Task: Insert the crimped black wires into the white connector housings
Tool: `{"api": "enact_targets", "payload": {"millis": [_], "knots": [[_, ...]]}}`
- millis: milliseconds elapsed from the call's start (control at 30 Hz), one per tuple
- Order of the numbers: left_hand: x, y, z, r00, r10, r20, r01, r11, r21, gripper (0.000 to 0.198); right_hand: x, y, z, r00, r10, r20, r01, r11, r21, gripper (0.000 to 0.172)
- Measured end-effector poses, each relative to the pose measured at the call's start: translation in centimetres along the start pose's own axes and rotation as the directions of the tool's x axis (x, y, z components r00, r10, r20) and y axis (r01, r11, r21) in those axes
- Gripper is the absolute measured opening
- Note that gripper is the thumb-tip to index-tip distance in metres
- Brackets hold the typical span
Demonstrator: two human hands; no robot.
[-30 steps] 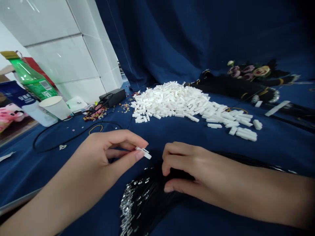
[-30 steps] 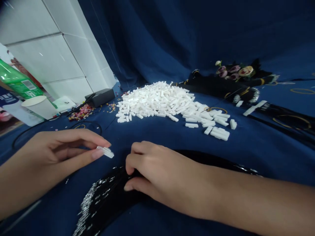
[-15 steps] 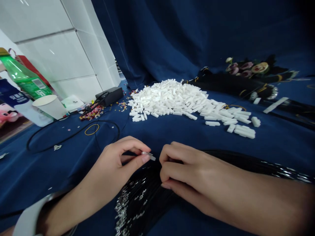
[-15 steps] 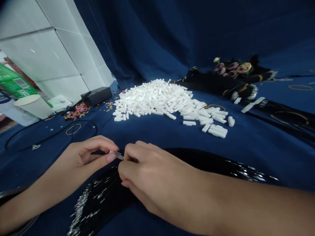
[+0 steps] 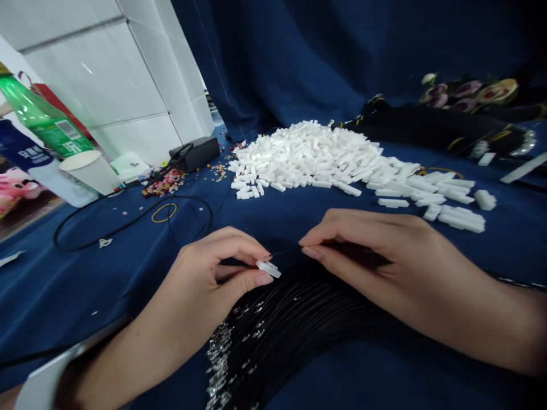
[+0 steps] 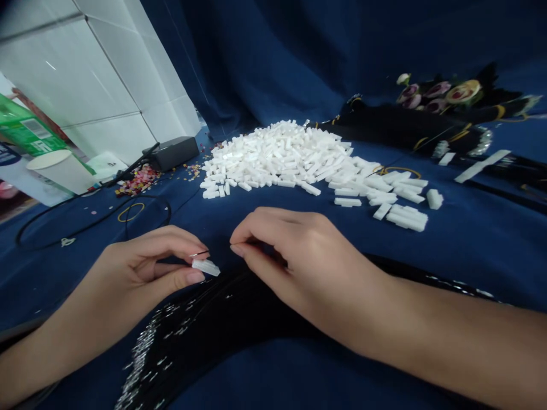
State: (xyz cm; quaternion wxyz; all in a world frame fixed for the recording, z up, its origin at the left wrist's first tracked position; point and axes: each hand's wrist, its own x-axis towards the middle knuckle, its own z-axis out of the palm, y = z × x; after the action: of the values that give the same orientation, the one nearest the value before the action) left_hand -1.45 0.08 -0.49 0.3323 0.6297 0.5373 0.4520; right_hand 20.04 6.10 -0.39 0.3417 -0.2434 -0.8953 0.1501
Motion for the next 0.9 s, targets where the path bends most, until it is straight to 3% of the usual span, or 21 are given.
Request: {"api": "enact_targets", "payload": {"millis": [200,900], "knots": [[0.0,-0.3,0.0,0.999,-0.044,0.016,0.045,0.999,-0.015,0.012,-0.8,0.2,0.2,0.989,-0.133,-0.057,0.123,0.979,-0.162,0.010],[-0.6,-0.1,0.5,0.997,0.067,-0.024,-0.060,0.970,0.235,0.013,-1.5,0.3,0.4,0.978,-0.202,0.047,0.206,0.928,-0.311,0.012]]}}
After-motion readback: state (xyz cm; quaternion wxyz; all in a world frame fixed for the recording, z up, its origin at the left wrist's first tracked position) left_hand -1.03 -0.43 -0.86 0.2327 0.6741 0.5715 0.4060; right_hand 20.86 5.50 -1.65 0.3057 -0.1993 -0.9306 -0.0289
